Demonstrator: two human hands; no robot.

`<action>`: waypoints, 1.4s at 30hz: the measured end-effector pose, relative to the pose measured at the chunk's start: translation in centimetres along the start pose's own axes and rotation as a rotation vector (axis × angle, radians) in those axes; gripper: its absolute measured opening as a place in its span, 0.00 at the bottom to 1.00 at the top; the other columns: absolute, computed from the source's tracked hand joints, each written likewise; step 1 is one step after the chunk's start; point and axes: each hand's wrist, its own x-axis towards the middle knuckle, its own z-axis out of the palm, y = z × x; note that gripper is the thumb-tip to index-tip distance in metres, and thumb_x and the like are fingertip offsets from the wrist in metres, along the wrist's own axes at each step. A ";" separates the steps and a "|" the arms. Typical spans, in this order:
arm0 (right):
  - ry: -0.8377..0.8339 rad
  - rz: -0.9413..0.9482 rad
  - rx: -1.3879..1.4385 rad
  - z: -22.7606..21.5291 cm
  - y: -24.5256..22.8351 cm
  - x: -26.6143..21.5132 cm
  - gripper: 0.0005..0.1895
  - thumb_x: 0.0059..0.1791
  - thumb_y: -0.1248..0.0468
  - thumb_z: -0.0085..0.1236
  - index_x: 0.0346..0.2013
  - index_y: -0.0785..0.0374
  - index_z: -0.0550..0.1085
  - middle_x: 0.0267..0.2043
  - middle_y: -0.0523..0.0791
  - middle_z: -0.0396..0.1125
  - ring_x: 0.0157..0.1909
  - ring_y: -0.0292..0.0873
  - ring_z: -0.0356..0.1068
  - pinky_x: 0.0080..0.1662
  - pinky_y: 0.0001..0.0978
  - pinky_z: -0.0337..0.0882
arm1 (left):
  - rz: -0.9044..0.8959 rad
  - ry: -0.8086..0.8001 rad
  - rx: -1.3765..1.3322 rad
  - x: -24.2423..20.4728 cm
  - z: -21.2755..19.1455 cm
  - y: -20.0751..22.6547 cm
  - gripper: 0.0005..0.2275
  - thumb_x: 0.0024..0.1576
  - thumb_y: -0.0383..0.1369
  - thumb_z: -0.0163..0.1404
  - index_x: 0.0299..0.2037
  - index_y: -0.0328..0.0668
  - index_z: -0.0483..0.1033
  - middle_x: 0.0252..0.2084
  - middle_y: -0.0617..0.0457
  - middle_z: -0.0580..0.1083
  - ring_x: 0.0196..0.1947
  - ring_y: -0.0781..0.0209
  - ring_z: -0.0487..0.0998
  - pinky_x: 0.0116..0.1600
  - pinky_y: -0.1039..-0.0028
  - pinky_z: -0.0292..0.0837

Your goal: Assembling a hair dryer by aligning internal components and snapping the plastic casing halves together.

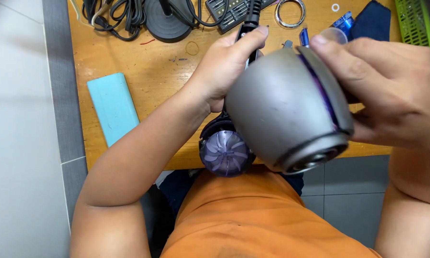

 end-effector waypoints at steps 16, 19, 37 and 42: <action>0.003 -0.389 0.042 0.3 -0.6 11.4 0.25 0.70 0.63 0.43 0.81 0.59 0.75 0.72 0.54 0.68 0.73 0.65 0.66 0.71 0.66 0.64 | -0.370 -0.560 -0.965 6.4 -2.1 -1.3 0.16 0.65 0.51 0.51 0.32 0.51 0.70 0.20 0.61 0.62 0.21 0.66 0.70 0.26 0.77 0.62; -0.083 -0.372 0.119 -0.5 0.2 11.6 0.28 0.68 0.59 0.44 0.82 0.64 0.71 0.74 0.55 0.67 0.76 0.67 0.64 0.76 0.65 0.66 | -0.525 -0.728 -1.292 4.5 -1.2 -0.5 0.11 0.67 0.42 0.51 0.34 0.56 0.68 0.19 0.69 0.59 0.20 0.73 0.68 0.25 0.81 0.59; -0.079 -0.451 0.033 4.0 2.3 10.6 0.32 0.44 0.78 0.63 0.59 0.48 0.82 0.77 0.44 0.71 0.78 0.66 0.65 0.71 0.66 0.71 | -0.135 -0.579 -0.821 10.5 -1.7 -5.9 0.08 0.68 0.38 0.47 0.46 0.44 0.75 0.27 0.50 0.70 0.25 0.50 0.76 0.31 0.63 0.73; 0.005 -0.247 0.049 1.7 -1.0 8.0 0.20 0.64 0.72 0.56 0.71 0.60 0.80 0.78 0.58 0.71 0.79 0.73 0.67 0.79 0.67 0.71 | -0.158 -0.385 -0.723 10.4 -2.0 -6.4 0.24 0.67 0.55 0.43 0.46 0.40 0.79 0.36 0.42 0.83 0.30 0.51 0.84 0.32 0.56 0.82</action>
